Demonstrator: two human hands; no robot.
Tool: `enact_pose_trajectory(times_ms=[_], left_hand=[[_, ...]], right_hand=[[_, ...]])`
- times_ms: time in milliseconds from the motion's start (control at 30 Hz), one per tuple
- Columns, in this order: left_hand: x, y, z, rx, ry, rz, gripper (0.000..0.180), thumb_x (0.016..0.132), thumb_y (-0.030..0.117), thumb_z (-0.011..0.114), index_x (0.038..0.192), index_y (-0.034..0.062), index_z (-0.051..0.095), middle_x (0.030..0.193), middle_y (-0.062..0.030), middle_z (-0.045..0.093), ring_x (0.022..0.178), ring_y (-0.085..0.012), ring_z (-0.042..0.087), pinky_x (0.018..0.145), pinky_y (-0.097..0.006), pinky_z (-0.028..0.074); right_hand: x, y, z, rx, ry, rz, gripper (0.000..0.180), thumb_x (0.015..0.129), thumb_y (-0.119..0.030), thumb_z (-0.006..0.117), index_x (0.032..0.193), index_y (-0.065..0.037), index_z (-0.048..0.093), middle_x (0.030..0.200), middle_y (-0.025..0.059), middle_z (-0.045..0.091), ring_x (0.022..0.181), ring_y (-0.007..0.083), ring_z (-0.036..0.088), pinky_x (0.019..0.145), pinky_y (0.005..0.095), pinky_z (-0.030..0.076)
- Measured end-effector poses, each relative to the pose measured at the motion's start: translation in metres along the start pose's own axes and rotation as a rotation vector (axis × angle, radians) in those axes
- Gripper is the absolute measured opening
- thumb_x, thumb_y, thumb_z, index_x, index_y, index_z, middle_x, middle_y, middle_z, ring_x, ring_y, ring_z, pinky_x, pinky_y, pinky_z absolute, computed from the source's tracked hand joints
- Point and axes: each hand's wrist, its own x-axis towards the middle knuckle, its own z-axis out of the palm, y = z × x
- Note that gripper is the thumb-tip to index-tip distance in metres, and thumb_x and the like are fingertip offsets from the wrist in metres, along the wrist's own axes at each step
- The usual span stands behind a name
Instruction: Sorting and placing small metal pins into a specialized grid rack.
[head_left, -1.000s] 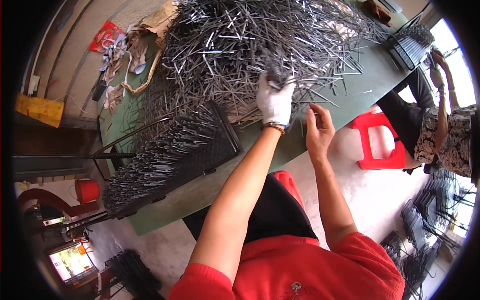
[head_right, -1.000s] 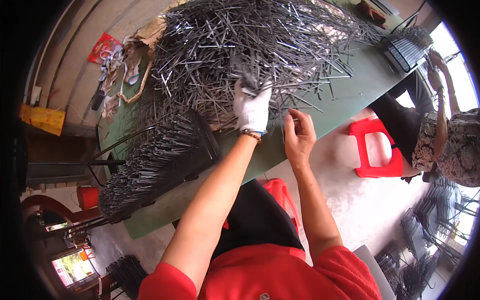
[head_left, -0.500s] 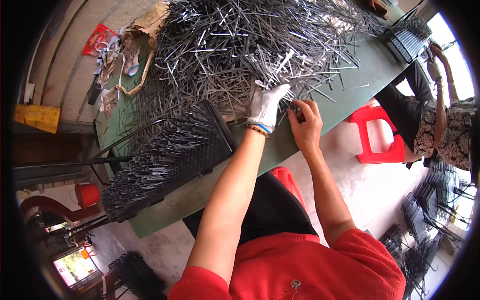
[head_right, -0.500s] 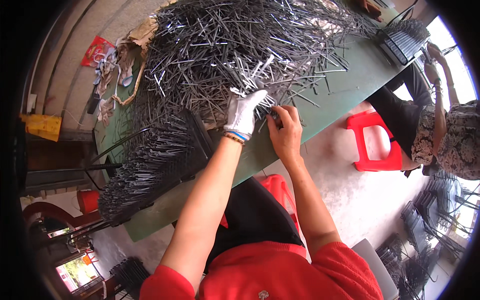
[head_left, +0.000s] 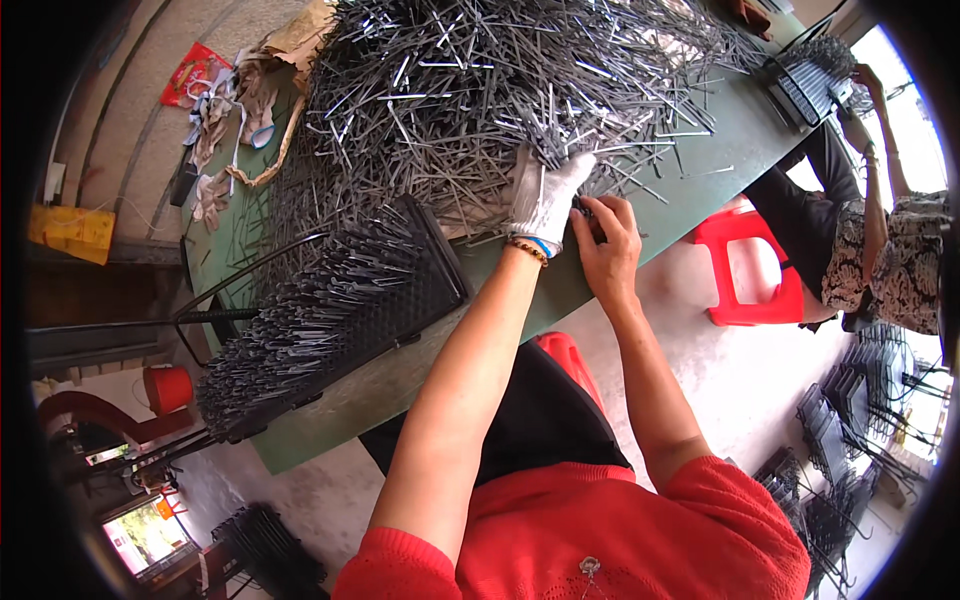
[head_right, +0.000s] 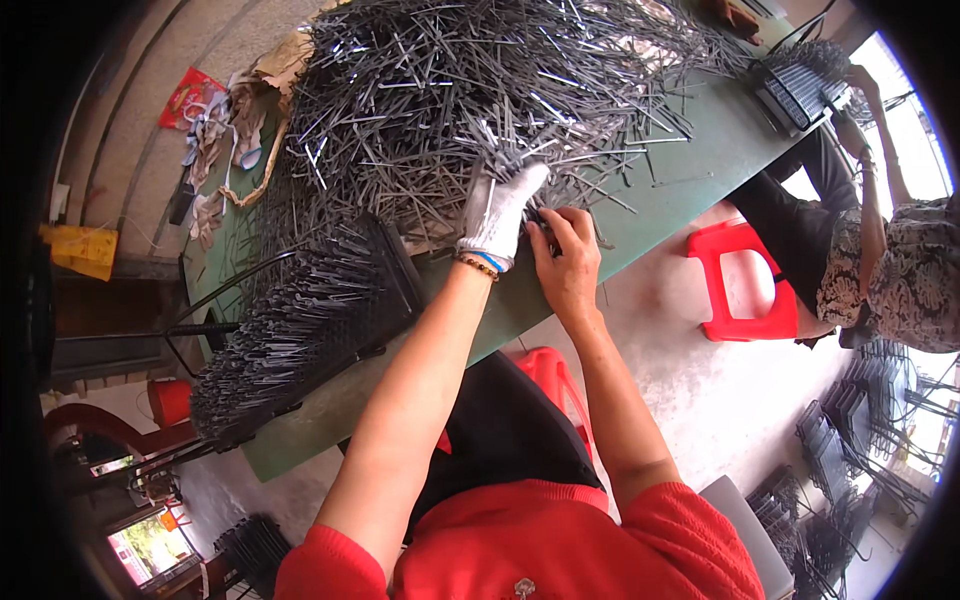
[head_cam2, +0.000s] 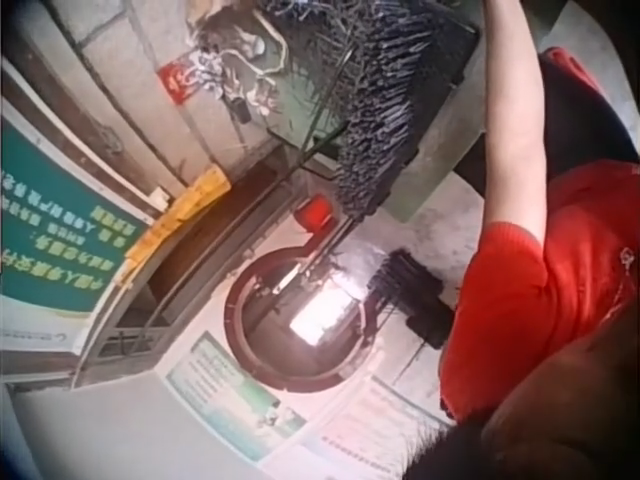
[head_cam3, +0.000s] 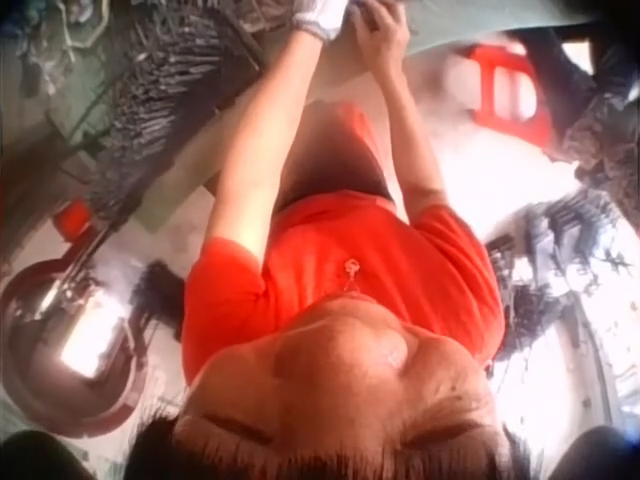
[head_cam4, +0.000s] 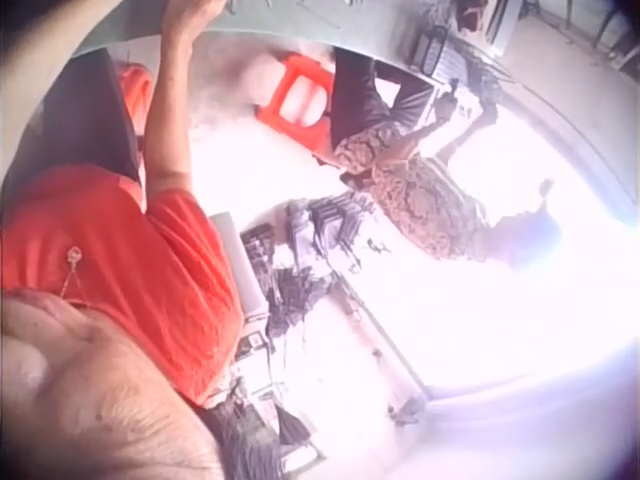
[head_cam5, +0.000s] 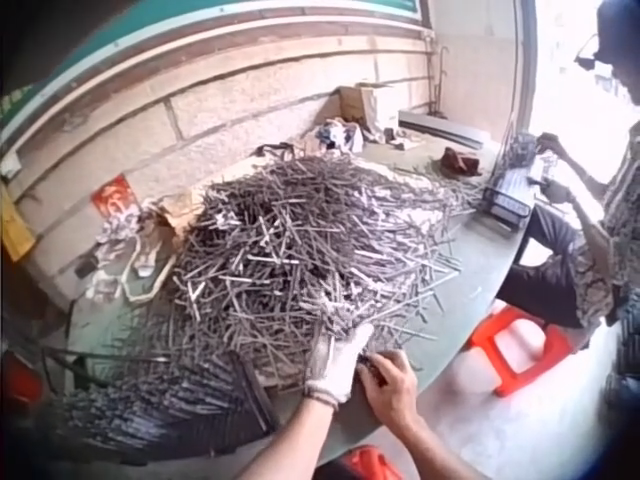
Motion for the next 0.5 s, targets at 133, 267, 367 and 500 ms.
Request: enact_pose_trajectory(times_ms=[133,267,367,500], left_hand=[[-0.01,0.004,-0.001,0.053,-0.081,-0.036,0.036,0.083,0.005,0.067,0.116,0.0019,0.055,0.096,-0.0011,0.063,0.082,-0.0113,0.058,0.077,-0.027,0.049],[-0.013,0.002,-0.002,-0.112,0.033,-0.137,0.03,0.085,0.008,0.066,0.113,0.0037,0.057,0.103,-0.0008,0.062,0.088,-0.0106,0.058,0.079,-0.026,0.048],[-0.009,-0.005,-0.009,-0.112,0.025,-0.088,0.029,0.088,0.011,0.064,0.115,0.0044,0.058,0.104,-0.0009,0.061,0.089,-0.0104,0.057,0.078,-0.026,0.048],[-0.011,0.004,0.003,-0.172,0.108,-0.15,0.032,0.091,0.015,0.062,0.12,0.0047,0.055,0.108,-0.0019,0.06,0.093,-0.0103,0.056,0.082,-0.026,0.047]], right_hand=[[-0.002,0.002,0.001,-0.003,0.026,0.051,0.021,0.08,-0.005,0.071,0.1,-0.001,0.066,0.097,0.0109,0.057,0.074,0.0221,0.061,0.063,0.0311,0.05],[0.002,0.0,0.0,-0.033,0.046,-0.081,0.02,0.08,-0.004,0.071,0.099,-0.001,0.067,0.097,0.0116,0.057,0.078,0.0248,0.061,0.065,0.0327,0.05],[0.001,-0.002,0.001,-0.044,0.033,-0.093,0.02,0.08,-0.003,0.07,0.099,-0.001,0.066,0.097,0.0122,0.057,0.079,0.0261,0.061,0.066,0.0334,0.05],[0.001,-0.002,-0.002,-0.034,0.037,-0.12,0.02,0.079,-0.002,0.07,0.098,0.0,0.066,0.097,0.0121,0.058,0.079,0.0257,0.061,0.066,0.0332,0.05]])
